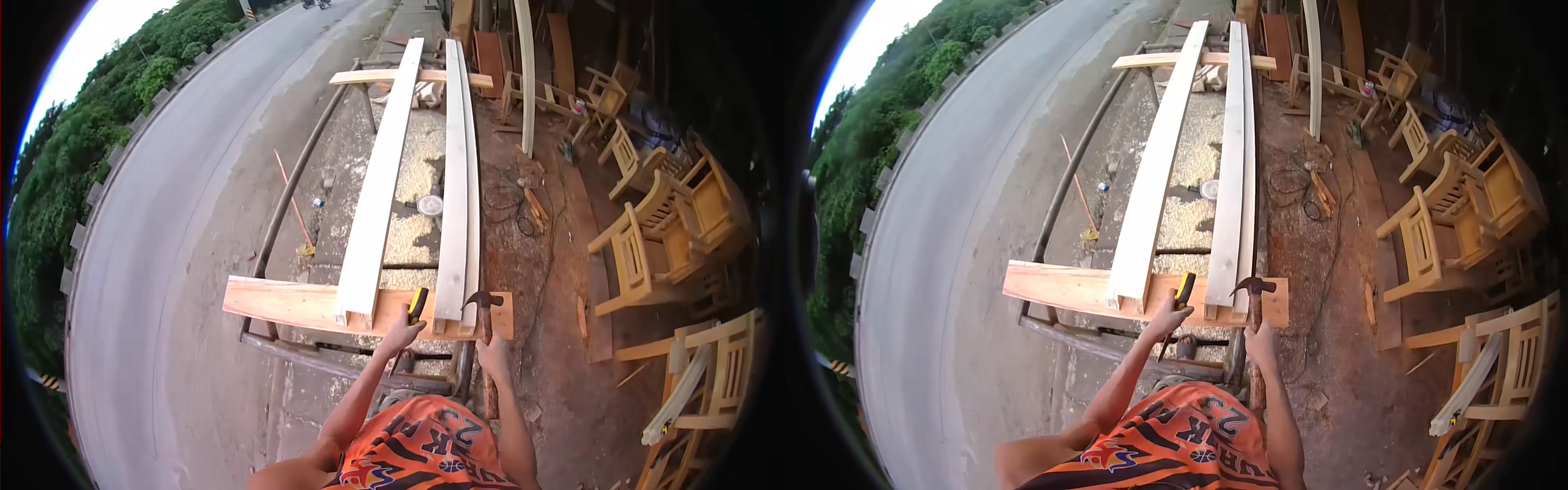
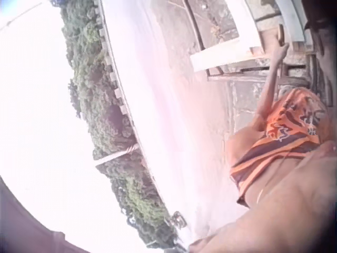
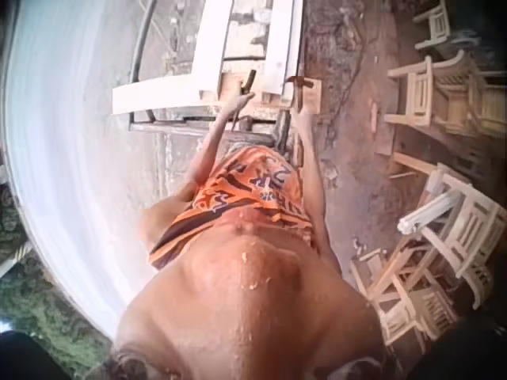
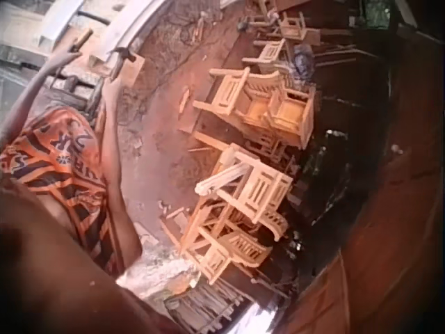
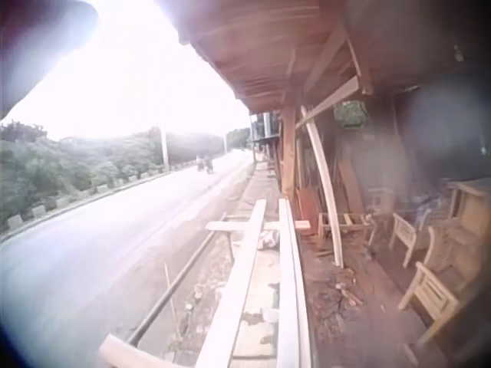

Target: Hammering wooden pieces together to form a frame, possibly for a door or furniture.

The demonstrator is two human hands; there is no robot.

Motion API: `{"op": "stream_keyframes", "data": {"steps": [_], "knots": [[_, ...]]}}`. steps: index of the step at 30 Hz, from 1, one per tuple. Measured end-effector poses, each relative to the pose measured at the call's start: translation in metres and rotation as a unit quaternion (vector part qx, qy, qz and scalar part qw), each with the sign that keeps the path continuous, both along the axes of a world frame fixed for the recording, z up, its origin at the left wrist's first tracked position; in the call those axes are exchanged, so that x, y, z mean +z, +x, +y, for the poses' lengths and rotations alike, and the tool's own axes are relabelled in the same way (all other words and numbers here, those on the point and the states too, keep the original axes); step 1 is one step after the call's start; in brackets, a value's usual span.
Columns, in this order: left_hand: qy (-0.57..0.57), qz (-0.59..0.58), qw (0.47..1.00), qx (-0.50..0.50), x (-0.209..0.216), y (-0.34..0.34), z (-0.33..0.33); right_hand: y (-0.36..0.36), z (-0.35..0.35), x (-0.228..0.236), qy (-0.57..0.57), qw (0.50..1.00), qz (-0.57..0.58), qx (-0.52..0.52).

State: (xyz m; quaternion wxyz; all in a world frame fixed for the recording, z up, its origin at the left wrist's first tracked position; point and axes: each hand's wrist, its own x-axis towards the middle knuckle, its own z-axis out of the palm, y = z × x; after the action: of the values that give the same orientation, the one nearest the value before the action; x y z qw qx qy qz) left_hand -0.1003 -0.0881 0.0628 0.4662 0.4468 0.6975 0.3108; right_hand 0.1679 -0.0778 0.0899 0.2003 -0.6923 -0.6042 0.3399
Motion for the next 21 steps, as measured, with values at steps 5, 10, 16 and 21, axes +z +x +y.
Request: {"op": "stream_keyframes", "data": {"steps": [5, 10, 16, 21], "knots": [[0.088, 0.093, 0.988, 0.083, -0.018, -0.114, 0.022, -0.098, 0.062, -0.066, 0.106, 0.993, -0.036, 0.039], [0.052, 0.007, 0.994, 0.101, -0.01, -0.158, 0.023, -0.13, 0.04, -0.057, 0.116, 0.982, -0.147, 0.01], [-0.04, -0.275, 0.957, 0.078, -0.015, -0.078, 0.036, -0.118, 0.058, -0.073, 0.089, 0.984, -0.156, 0.011], [-0.063, -0.346, 0.931, 0.094, -0.009, 0.026, 0.046, -0.065, 0.018, -0.004, 0.065, 0.997, 0.028, -0.005]]}}
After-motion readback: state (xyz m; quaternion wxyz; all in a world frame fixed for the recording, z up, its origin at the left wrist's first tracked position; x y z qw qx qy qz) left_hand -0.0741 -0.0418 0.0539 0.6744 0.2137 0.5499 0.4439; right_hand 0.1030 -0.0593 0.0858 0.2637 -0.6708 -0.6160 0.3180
